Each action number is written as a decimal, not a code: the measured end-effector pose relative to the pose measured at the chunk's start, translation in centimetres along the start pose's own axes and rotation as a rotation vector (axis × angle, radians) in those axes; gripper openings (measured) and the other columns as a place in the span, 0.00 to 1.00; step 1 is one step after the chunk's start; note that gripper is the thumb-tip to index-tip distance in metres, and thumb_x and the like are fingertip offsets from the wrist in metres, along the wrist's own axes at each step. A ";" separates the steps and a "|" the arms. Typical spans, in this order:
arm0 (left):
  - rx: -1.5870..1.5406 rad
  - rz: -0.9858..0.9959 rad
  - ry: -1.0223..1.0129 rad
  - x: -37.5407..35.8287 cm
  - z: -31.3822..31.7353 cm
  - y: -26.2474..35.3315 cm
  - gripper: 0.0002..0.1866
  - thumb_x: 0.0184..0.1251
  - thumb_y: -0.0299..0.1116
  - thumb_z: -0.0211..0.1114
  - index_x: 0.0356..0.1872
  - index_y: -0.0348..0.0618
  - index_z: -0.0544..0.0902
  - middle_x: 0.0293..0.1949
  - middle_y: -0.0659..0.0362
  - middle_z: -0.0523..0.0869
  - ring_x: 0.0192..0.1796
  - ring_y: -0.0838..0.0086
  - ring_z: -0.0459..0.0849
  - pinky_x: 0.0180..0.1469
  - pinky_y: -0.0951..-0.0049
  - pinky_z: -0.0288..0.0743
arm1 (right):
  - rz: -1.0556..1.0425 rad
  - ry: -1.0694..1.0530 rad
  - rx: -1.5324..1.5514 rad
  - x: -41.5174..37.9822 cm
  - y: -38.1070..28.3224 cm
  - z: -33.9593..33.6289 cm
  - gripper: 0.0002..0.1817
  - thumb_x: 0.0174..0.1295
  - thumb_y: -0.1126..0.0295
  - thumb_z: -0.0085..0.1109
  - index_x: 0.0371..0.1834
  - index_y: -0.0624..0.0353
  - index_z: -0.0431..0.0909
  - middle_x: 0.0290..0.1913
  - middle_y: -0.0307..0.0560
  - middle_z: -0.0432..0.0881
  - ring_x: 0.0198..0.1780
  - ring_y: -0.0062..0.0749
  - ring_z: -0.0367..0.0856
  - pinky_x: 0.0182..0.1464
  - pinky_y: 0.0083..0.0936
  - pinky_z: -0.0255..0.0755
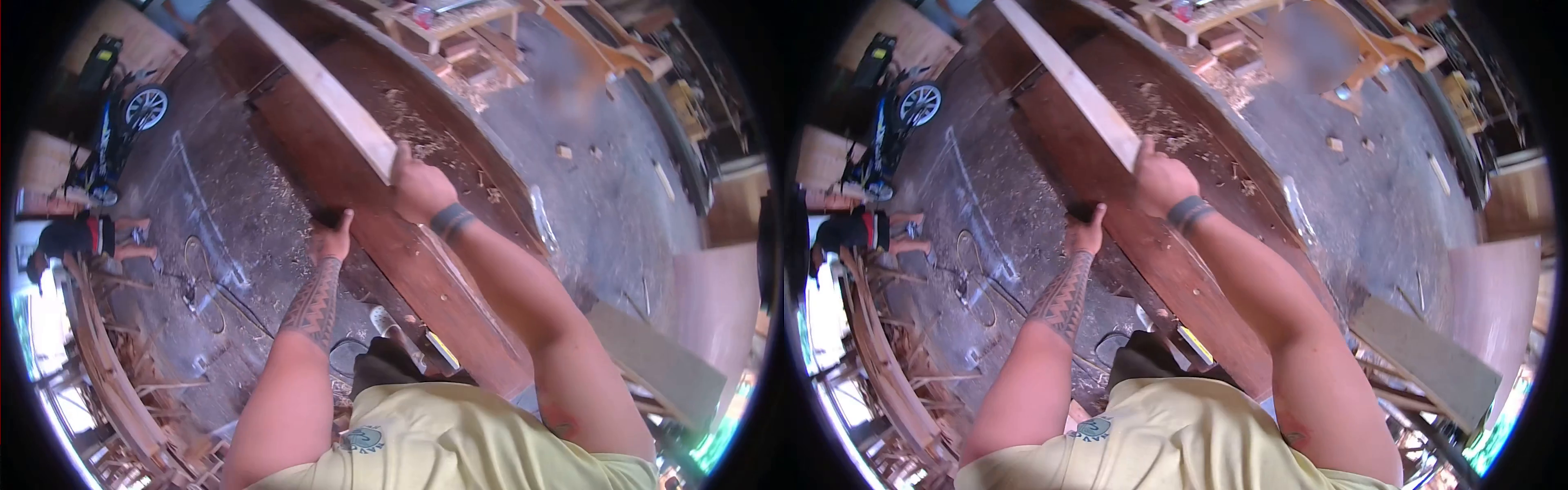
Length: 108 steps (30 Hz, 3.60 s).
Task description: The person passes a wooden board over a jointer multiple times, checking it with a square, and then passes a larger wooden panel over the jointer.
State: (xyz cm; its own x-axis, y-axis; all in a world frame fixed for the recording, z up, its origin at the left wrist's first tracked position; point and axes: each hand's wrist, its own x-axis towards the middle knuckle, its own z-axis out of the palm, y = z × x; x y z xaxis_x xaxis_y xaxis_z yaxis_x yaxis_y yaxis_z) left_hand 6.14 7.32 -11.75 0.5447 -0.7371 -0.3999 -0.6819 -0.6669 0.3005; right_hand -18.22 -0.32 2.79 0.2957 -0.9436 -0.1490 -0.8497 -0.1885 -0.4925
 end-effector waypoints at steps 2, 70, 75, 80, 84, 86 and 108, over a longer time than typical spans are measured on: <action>-0.005 -0.017 -0.029 -0.3 -0.3 0.2 0.73 0.61 0.87 0.61 0.85 0.25 0.56 0.73 0.30 0.79 0.73 0.39 0.82 0.74 0.46 0.78 | -0.005 -0.002 -0.009 0.5 -0.1 0.2 0.45 0.66 0.66 0.61 0.82 0.80 0.55 0.47 0.72 0.90 0.49 0.65 0.92 0.52 0.54 0.85; -0.242 0.029 -0.116 0.1 -0.3 -0.9 0.66 0.62 0.72 0.74 0.82 0.23 0.56 0.70 0.27 0.78 0.70 0.37 0.83 0.71 0.45 0.78 | -0.064 0.057 -0.140 25.2 -6.5 1.0 0.32 0.65 0.56 0.68 0.63 0.69 0.70 0.50 0.77 0.90 0.53 0.74 0.89 0.59 0.59 0.83; -0.266 0.020 -0.153 0.3 0.3 -1.2 0.66 0.62 0.72 0.74 0.83 0.25 0.54 0.72 0.29 0.77 0.71 0.38 0.83 0.72 0.45 0.77 | -0.065 0.043 -0.146 27.0 -7.5 0.8 0.31 0.64 0.57 0.69 0.61 0.68 0.71 0.50 0.76 0.90 0.54 0.73 0.89 0.59 0.58 0.83; -0.257 0.029 -0.168 0.3 0.8 -1.4 0.66 0.63 0.73 0.71 0.85 0.28 0.53 0.73 0.31 0.76 0.72 0.40 0.82 0.73 0.45 0.76 | -0.047 0.040 -0.119 28.9 -8.3 0.8 0.30 0.64 0.57 0.69 0.60 0.68 0.72 0.51 0.75 0.90 0.54 0.73 0.89 0.60 0.58 0.83; -0.238 0.038 -0.167 0.1 0.3 -1.4 0.66 0.63 0.73 0.71 0.84 0.28 0.52 0.73 0.31 0.76 0.72 0.40 0.81 0.73 0.44 0.75 | -0.063 0.047 -0.109 30.9 -8.5 1.0 0.29 0.64 0.56 0.69 0.59 0.67 0.73 0.51 0.75 0.90 0.55 0.72 0.89 0.60 0.57 0.83; -0.225 0.032 -0.184 0.2 0.0 -1.3 0.66 0.63 0.72 0.71 0.84 0.28 0.53 0.73 0.31 0.75 0.72 0.39 0.81 0.73 0.44 0.75 | -0.066 0.048 -0.112 31.9 -8.4 1.3 0.29 0.64 0.56 0.70 0.59 0.67 0.73 0.51 0.75 0.90 0.55 0.72 0.90 0.60 0.57 0.83; -0.817 -0.092 0.006 29.0 -6.6 3.1 0.56 0.55 0.63 0.85 0.70 0.21 0.75 0.63 0.31 0.86 0.66 0.43 0.87 0.69 0.51 0.82 | -0.088 0.061 -0.131 41.0 -10.2 1.7 0.29 0.63 0.57 0.72 0.58 0.64 0.74 0.49 0.74 0.90 0.55 0.72 0.89 0.59 0.57 0.83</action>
State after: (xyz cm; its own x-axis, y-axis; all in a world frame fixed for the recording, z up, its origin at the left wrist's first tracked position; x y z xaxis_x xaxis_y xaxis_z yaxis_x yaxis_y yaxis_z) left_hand 22.99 -16.84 -16.72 0.5850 -0.6750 -0.4496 -0.0652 -0.5917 0.8035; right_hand 3.30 -36.63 0.20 0.3482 -0.9357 -0.0562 -0.8723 -0.3015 -0.3850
